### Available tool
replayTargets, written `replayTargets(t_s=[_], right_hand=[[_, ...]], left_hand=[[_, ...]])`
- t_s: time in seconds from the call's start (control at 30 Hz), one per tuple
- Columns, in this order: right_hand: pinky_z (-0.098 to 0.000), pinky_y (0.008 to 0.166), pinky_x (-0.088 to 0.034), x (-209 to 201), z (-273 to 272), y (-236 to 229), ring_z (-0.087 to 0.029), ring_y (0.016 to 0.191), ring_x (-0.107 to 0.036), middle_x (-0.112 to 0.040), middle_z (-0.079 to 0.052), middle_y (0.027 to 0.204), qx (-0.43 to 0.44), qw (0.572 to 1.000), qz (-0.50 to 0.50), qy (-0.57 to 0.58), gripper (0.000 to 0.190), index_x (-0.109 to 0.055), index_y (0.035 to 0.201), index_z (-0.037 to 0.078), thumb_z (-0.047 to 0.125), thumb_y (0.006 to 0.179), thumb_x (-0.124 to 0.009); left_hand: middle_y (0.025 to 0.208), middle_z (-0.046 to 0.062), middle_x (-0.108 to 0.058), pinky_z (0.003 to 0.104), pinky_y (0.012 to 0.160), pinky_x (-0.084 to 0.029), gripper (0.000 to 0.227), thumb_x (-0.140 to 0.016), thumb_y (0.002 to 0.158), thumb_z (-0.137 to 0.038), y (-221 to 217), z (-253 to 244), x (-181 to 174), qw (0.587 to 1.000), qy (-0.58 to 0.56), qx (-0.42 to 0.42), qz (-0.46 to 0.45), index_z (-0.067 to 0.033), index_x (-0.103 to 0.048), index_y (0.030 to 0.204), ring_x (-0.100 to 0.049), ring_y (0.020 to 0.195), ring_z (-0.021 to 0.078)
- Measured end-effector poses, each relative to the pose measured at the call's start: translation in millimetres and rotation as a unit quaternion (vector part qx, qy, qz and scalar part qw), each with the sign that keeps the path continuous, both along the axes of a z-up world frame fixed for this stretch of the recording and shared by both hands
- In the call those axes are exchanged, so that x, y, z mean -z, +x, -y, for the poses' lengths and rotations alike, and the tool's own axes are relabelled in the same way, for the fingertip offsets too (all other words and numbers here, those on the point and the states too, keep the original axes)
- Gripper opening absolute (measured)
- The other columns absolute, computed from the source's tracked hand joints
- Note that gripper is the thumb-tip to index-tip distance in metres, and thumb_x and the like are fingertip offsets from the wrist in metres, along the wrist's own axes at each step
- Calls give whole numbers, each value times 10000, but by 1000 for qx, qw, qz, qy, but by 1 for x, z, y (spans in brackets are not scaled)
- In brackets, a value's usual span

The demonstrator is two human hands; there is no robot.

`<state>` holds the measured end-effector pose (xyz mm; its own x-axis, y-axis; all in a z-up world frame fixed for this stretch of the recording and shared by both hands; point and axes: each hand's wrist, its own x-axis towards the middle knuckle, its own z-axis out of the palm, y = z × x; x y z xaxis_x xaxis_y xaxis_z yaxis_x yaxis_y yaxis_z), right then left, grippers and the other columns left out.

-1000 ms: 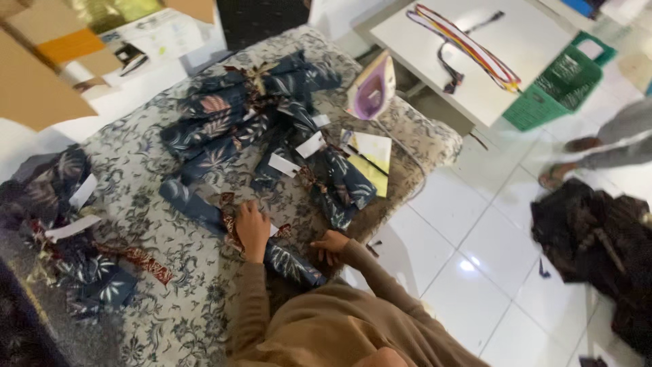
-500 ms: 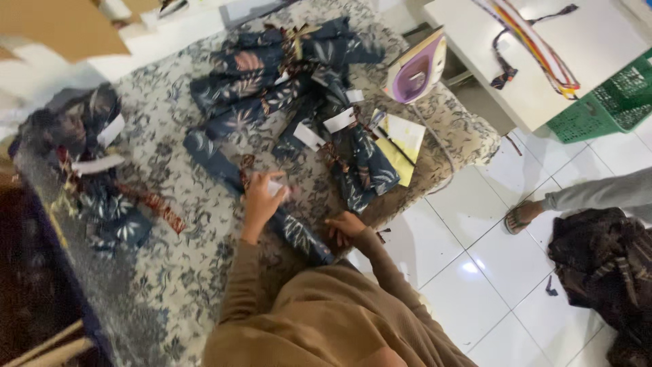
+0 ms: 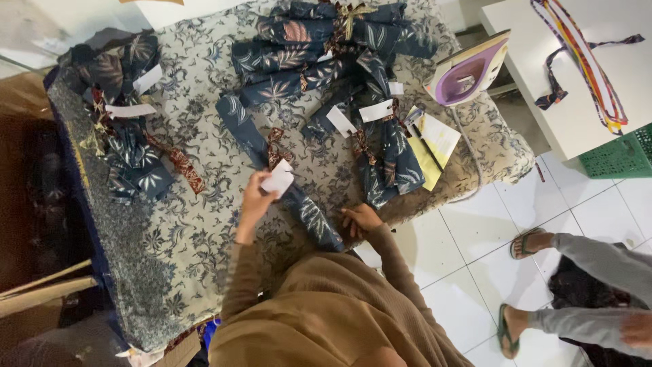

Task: The person wraps dark patterned fabric bundles with white paper and ties them with decorative ribbons. They handle each bundle one at a time, adjusting the paper and ribbon, then place the finished items on the table.

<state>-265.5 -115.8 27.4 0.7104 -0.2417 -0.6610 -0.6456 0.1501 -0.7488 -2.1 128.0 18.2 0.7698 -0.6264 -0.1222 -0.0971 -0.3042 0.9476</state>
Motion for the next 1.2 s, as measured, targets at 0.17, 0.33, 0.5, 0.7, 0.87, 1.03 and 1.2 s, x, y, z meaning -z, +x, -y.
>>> replayTargets(t_s=[0.17,0.33,0.5,0.7,0.87,1.03,1.2], right_hand=[[-305,308,-364,3,3,3,-173,302,-489,-617,-118,487,11,999,-32,1,500,-734,762,-53,364,1016,-623],[-314,321,-402,5,4,-1,-180,305,-517,-643,-127,501,1,999,-34,0,510,-731,780,-50,383,1019,-606],[-339,394,-450,12,10,11,-186,403,-595,-689,-130,593,-26,999,4,-28,389,-763,903,16,352,1010,-598],[-409,706,-567,-3,17,70,-313,847,-713,-737,-164,976,-20,886,240,-397,295,-736,1101,49,294,940,-702],[-531,874,-454,-20,51,97,-438,1085,-544,-581,-194,1187,43,743,117,-657,471,-612,1197,82,197,792,-824],[-507,900,-490,17,62,76,-445,1098,-561,-582,-209,1191,42,817,85,-569,603,-577,1291,74,126,744,-823],[-447,959,-498,43,47,26,-396,1126,-599,-651,-182,1243,160,916,288,-229,574,-615,1347,58,150,806,-782]], left_hand=[[1197,190,-713,365,887,-561,829,-821,731,-140,-35,26,17,997,3,23,-72,-52,-416,1449,-703,1070,264],[1241,219,-710,407,944,-540,727,-839,778,-186,-42,37,15,997,30,40,66,10,-550,1415,-703,1124,331],[1267,208,-698,412,962,-533,664,-787,806,-159,-44,38,20,998,-4,64,-2,23,-556,1401,-693,1153,335],[1357,176,-624,430,953,-513,581,-712,940,-237,-47,38,29,994,34,98,-40,-11,-511,1436,-633,1184,307],[1267,144,-633,414,989,-494,457,-698,971,-237,-56,34,21,993,-73,91,1,-4,-577,1345,-624,1183,294],[1271,78,-591,386,945,-491,448,-658,976,-254,-58,33,9,991,-50,87,-93,-38,-548,1354,-591,1169,245],[1179,99,-599,400,945,-490,396,-667,993,-244,-58,34,12,991,-90,87,-46,-10,-587,1302,-610,1103,253]])
